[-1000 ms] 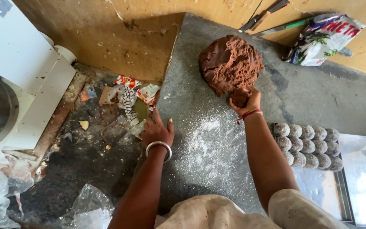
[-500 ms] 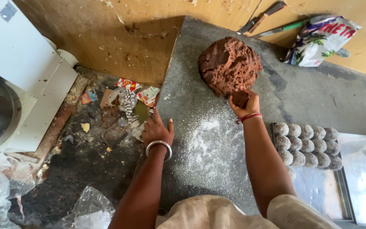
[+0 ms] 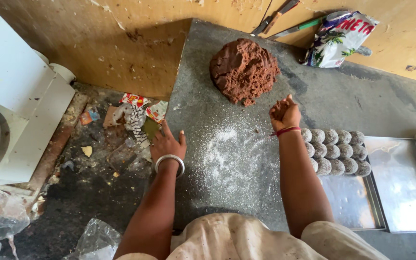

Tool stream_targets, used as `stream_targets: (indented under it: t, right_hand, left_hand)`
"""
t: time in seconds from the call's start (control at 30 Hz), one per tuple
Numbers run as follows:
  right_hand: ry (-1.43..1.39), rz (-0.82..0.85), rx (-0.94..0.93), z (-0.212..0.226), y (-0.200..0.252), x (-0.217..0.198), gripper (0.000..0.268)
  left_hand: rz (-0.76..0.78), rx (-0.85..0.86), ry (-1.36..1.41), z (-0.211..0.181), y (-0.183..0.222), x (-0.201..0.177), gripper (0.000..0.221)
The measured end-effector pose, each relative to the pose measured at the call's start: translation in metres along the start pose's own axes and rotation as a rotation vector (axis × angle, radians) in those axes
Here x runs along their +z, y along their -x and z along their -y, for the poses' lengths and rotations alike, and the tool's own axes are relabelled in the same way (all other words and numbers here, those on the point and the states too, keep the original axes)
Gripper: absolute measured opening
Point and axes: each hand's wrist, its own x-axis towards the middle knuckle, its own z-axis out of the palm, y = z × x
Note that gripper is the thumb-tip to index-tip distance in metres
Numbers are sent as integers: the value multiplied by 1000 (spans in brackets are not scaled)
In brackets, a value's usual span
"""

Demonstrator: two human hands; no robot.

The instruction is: The person prepares dough by pulling off small pieces, rolling them into spheres between their palms, and placing the spheres onto a metal tray.

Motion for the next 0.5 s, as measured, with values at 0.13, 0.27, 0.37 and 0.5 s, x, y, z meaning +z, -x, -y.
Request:
stream_targets:
  t: [0.13, 0.27, 0.37, 0.5]
  right_hand:
    - [-65, -107, 54, -9, 50, 15, 38]
    - [-239, 42, 94, -26, 76, 16, 53]
    - [154, 249, 26, -30, 99, 25, 63]
    - [-276, -115, 119, -34, 109, 51, 69]
  left_hand:
    - [-26, 14, -14, 0, 0, 2, 77]
    - [-25, 9, 3, 1, 0, 4, 78]
    - [-17, 11, 7, 0, 1, 1, 78]
    - [31, -6, -19, -3, 4, -6, 78]
